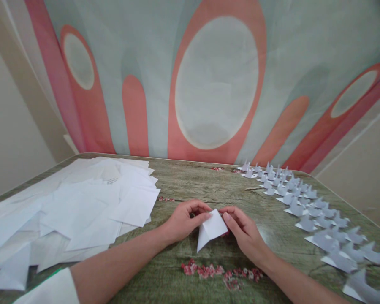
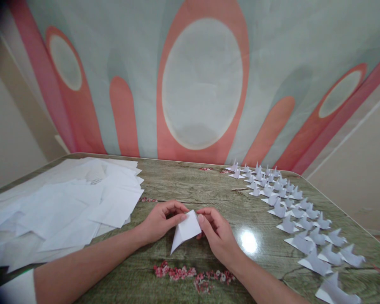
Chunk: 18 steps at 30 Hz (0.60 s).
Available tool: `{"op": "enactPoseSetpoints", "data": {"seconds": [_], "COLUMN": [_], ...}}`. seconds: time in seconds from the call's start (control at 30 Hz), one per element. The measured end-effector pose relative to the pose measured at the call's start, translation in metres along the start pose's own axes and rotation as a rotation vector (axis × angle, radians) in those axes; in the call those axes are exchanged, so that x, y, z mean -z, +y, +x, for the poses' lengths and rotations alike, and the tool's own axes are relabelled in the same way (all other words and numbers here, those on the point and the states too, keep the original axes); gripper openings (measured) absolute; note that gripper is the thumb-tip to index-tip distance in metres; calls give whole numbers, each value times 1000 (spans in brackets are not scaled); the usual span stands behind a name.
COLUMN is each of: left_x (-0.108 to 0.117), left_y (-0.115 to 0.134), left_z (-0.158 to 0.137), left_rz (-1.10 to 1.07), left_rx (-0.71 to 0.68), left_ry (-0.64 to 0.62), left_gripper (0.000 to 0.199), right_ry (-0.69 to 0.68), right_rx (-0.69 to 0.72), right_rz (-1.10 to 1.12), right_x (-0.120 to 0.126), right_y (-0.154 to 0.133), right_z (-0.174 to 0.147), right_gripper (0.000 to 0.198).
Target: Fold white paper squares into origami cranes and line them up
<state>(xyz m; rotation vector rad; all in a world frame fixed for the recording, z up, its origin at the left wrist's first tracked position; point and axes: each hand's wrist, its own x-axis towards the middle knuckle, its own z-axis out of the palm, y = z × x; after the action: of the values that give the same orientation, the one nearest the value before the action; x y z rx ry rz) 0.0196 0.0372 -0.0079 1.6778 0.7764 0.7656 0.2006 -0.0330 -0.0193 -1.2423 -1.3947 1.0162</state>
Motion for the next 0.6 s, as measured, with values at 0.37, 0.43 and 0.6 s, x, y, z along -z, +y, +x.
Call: {"op": "enactPoseSetpoints", "data": {"seconds": [0.37,0.43,0.6], "left_x": [1,1,1], "left_y": [5,6,6], "left_z": [-3,-3,-2], "left_rz": [148,162,186], "left_rx": [-50,-54,-53], "left_ry": [-12,2,18], "left_gripper": [19,19,18], "right_ry": [-93,-77,-73], "right_rx": [27,20,1], "right_rz": [-162,-204,-252], "right_x": [2,2,1], "right_y": [4,4,3], "right_z": [2,2,1], "right_gripper": [25,25,31]}}
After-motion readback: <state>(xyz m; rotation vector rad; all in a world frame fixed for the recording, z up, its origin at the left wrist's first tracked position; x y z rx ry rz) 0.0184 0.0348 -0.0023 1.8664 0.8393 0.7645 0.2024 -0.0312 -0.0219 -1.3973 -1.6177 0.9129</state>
